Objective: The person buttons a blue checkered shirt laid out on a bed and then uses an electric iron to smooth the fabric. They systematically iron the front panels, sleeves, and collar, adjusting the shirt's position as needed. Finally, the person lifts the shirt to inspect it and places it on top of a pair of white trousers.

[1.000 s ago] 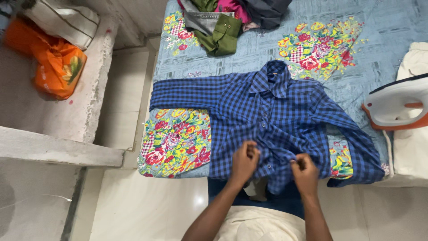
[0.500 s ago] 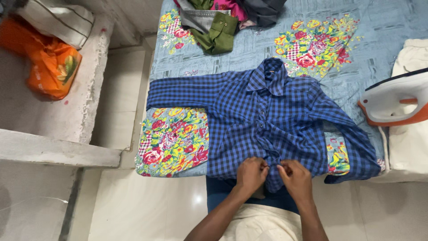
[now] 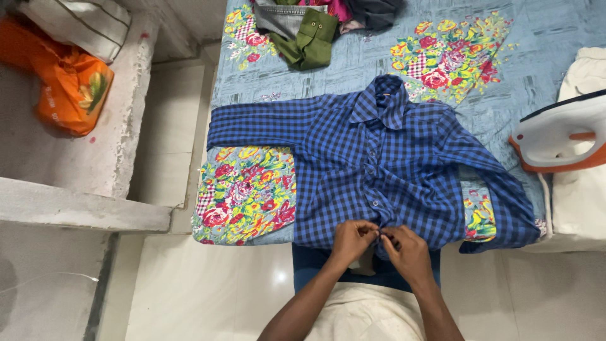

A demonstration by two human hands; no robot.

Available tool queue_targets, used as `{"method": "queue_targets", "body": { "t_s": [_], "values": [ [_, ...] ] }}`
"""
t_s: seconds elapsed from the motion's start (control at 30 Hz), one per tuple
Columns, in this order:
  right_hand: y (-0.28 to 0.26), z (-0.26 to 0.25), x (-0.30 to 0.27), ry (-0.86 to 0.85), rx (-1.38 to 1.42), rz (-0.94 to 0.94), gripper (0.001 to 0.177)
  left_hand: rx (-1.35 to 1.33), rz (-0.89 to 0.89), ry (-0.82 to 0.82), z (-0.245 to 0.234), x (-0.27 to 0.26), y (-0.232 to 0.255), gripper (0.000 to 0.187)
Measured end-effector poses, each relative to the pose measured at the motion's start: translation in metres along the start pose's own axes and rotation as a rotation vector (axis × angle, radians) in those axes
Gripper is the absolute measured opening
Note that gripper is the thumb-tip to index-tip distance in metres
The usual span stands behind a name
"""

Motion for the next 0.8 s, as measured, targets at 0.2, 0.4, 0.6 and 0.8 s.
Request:
{"method": "queue_targets", "body": {
  "t_s": [0.2,0.4,0.6,0.8],
  "values": [
    [0.03,0.018,-0.004,-0.167,0.308,0.154,0.022,-0.073,-0.123,-0.009,-0.003,0.002,-0.004,0.016],
    [0.023,0.022,0.003,-0.139,0.152,0.082,0.023,-0.039,-0.102,-0.074,-0.004,0.003,-0.008,0.016],
    [0.01,0.016,0.003,-0.056,0.096,0.061,0.022,-0.143,-0.12,-0.063,-0.007,0.002,-0.001,0.019],
    [0.008,0.021,0.004,-0.057,0.037,0.044,0.025,-0.152,-0.117,-0.048,-0.006,0.001,0.0,0.026]
  ]
}}
Point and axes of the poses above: each hand's wrist, its own x-axis towards the middle knuckle, its own z-axis out of the palm, y = z × x, the point moved 8 cm from there along x, towards the middle knuckle, and after that the axes turned 9 degrees about -x, right-handed, at the moved point
